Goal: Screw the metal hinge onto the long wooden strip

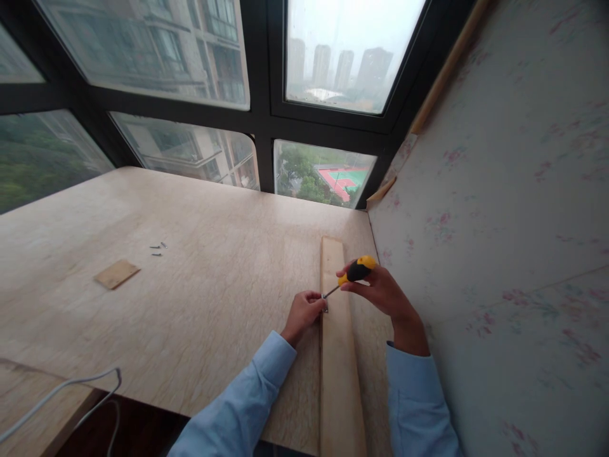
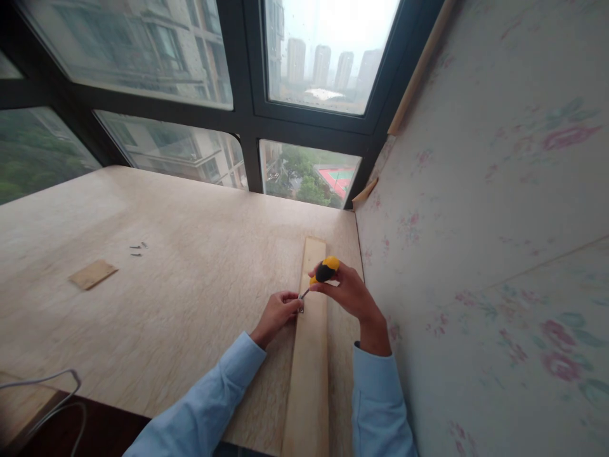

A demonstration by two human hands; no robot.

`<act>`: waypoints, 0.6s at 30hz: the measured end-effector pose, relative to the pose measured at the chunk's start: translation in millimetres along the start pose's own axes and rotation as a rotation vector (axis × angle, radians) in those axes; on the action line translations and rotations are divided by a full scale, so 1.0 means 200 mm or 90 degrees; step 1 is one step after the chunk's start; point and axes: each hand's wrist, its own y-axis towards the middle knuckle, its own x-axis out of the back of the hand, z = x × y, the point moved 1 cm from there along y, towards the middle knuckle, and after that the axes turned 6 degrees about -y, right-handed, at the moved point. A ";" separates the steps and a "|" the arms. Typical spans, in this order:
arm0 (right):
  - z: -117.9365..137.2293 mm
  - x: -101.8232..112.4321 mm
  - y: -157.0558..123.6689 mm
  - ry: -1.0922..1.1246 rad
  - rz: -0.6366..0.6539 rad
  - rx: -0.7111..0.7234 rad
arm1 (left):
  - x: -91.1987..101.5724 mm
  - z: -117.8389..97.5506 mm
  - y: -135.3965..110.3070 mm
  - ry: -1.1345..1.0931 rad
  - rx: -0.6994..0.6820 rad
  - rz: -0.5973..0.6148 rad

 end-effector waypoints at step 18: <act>0.01 -0.02 0.02 -0.162 -0.096 -0.006 | 0.00 0.01 0.00 -0.021 0.003 0.015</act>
